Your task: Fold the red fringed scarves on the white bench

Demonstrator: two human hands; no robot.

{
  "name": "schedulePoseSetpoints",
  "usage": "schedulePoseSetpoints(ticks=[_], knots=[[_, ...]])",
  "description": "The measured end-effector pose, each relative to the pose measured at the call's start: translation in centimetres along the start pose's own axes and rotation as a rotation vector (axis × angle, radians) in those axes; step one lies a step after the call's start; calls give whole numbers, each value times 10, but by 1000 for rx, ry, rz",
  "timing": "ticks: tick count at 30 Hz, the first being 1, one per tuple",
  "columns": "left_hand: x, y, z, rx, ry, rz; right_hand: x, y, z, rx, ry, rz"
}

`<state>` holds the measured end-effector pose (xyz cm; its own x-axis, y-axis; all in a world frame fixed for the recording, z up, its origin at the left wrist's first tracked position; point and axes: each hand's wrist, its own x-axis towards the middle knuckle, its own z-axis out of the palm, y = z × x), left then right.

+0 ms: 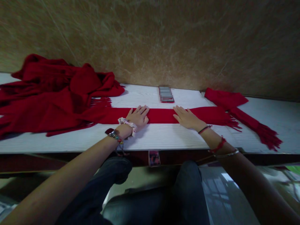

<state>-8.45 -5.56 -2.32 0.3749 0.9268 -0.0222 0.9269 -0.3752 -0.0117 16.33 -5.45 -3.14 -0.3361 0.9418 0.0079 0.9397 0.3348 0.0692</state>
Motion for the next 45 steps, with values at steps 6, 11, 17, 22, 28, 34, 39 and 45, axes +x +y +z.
schedulePoseSetpoints(ticks=[6, 11, 17, 22, 28, 34, 39, 45], knots=[[5, -7, 8, 6, -30, 12, -34, 81, -6, -182, -33, 211], [10, -11, 8, 14, -56, -2, -57, 131, -12, -112, -90, 451], [26, 39, -10, -6, 68, 66, -56, 114, -23, -144, 125, 373], [42, 79, -3, -80, 85, 302, -37, 53, -21, -112, 151, 25], [43, 79, 8, -72, 37, 330, -38, 44, -4, -112, 66, 27], [40, 71, 5, -79, 30, 380, -35, 35, -12, -81, 127, -137], [39, 76, 3, -57, 44, 408, -56, 54, -23, -209, 85, -169], [52, 100, 0, -42, 111, 521, -72, 72, -24, -265, 46, -171]])
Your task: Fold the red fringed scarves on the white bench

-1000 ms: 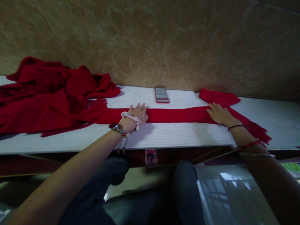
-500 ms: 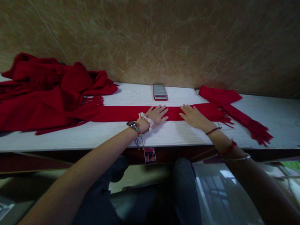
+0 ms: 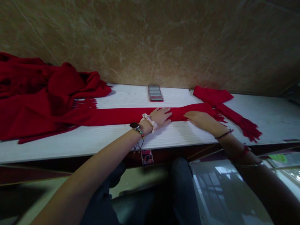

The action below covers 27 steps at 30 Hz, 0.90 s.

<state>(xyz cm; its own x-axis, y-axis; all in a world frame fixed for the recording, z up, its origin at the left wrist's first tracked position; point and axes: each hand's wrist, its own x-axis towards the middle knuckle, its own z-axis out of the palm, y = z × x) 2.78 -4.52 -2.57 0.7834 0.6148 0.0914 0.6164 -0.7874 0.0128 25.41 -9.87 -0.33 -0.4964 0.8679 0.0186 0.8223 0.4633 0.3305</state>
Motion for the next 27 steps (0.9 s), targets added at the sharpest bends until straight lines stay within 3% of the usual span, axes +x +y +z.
schedulePoseSetpoints(ticks=[7, 15, 27], knots=[[14, 6, 5, -8, -27, 55, 3, -5, 4, -94, 86, -75], [7, 8, 2, -63, -155, -51, -5, -5, 12, -104, 248, -115], [8, 5, 7, -84, -139, -52, 5, -14, 11, -176, 223, -47]])
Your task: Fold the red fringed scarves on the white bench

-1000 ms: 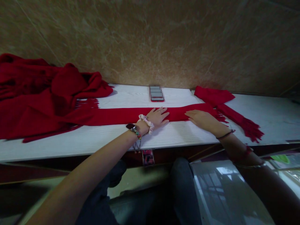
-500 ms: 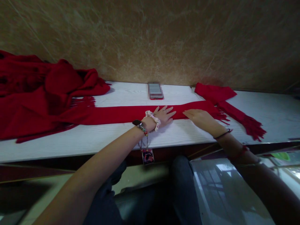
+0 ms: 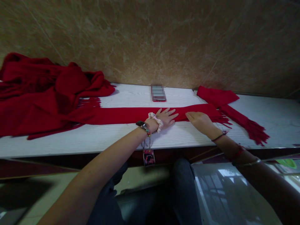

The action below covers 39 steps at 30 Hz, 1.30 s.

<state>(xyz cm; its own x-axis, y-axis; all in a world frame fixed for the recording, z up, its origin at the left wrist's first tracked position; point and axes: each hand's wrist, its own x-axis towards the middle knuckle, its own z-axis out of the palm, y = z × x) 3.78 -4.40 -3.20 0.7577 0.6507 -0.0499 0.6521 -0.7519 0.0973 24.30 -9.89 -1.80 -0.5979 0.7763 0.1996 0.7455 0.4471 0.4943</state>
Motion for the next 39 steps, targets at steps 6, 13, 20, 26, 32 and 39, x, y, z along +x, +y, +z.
schedulePoseSetpoints(ticks=[6, 13, 20, 26, 32, 39], knots=[[-8, 2, -7, -48, -19, -70, -16, 8, 10, -3, 126, -130], [-15, -2, -15, -54, -131, -14, -18, 8, 12, 56, 101, -138], [-30, -25, -26, -54, -26, -181, 34, -19, 2, 320, 140, 214], [-52, -47, -8, 42, 33, -234, 61, -47, 15, 442, -112, 225], [-72, -60, -4, 54, 49, -258, 65, -43, 15, 402, -164, 163], [-79, -63, -1, 62, 81, -274, 98, -74, 2, 520, -41, 81]])
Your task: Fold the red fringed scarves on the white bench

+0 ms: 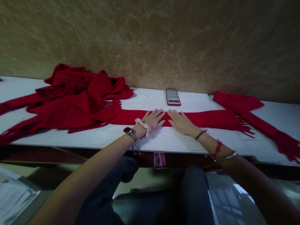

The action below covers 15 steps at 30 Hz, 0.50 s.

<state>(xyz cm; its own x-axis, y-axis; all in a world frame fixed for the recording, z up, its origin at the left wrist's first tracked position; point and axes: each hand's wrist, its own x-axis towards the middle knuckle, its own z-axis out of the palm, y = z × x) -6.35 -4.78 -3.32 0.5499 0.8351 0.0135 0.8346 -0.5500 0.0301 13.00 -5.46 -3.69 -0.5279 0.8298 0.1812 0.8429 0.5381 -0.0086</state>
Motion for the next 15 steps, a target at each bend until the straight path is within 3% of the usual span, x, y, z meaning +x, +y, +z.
schedulePoseSetpoints(ticks=[3, 10, 12, 15], knots=[[-9, -16, -1, 5, -29, -64, -2, -5, 2, 2, -38, -5], [-53, -90, -10, 60, -85, -283, -8, -1, 5, -4, 2, 15], [-59, -98, -13, 69, -112, -318, -7, -1, 6, 0, 16, 14], [-56, -92, -19, 82, -152, -339, -6, -3, 3, 12, 40, 10]])
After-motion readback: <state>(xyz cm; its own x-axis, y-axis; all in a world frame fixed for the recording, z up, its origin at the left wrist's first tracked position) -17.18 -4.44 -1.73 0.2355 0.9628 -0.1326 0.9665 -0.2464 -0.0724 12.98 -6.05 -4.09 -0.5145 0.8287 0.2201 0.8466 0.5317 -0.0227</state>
